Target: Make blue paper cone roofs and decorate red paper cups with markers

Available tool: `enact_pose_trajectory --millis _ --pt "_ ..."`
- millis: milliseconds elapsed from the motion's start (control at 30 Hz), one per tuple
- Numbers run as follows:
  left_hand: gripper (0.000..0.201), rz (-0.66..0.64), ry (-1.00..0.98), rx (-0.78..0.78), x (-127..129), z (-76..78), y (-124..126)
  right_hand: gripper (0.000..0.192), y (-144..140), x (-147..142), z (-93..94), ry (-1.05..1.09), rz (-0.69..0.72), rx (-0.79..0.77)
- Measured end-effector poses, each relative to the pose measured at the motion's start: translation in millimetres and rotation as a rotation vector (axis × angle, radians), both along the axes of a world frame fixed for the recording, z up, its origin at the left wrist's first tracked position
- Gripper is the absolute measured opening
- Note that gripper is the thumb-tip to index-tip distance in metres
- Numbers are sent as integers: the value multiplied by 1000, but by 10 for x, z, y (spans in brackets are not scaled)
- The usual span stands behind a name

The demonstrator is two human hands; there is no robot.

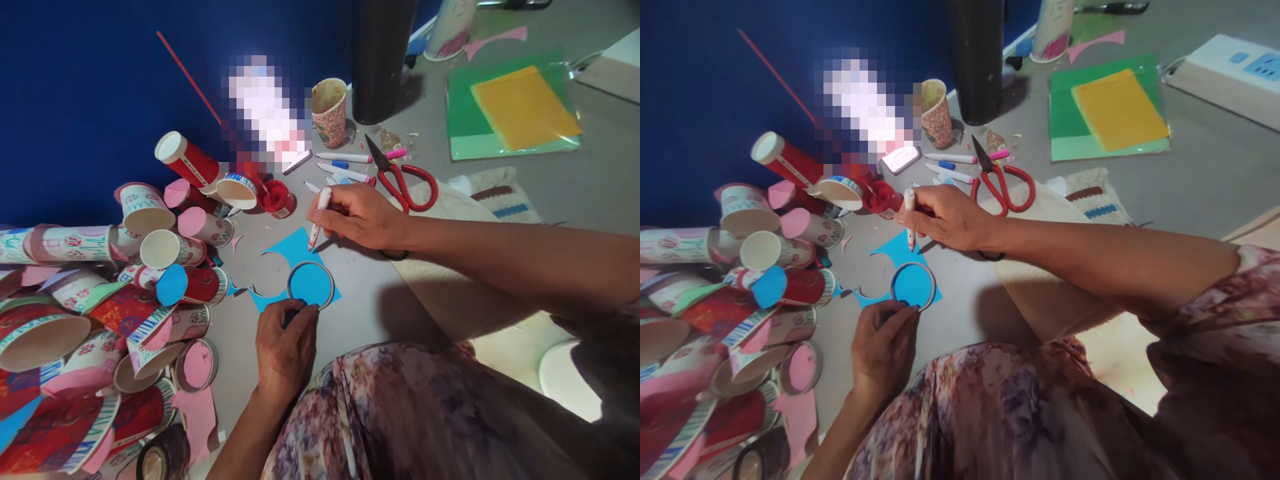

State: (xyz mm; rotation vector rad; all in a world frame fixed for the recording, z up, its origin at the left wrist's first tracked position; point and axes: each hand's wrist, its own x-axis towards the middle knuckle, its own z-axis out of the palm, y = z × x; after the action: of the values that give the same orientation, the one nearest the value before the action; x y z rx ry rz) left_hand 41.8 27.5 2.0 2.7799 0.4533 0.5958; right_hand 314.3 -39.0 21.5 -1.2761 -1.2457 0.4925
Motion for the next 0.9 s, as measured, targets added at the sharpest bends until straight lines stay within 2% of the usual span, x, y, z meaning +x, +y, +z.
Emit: enact_pose_trajectory --millis 267,467,700,900 --pt "21 -1 19 7 14 35 -7 33 -6 -10 47 -22 -6 -14" --pt "21 69 -57 7 -2 69 -24 32 -28 -26 67 -16 -38 -52" --pt "23 -51 -43 25 16 137 -66 32 -42 -71 115 29 -64 -106" --pt "21 -59 -54 14 19 188 -86 32 -49 -89 114 30 -74 -148"
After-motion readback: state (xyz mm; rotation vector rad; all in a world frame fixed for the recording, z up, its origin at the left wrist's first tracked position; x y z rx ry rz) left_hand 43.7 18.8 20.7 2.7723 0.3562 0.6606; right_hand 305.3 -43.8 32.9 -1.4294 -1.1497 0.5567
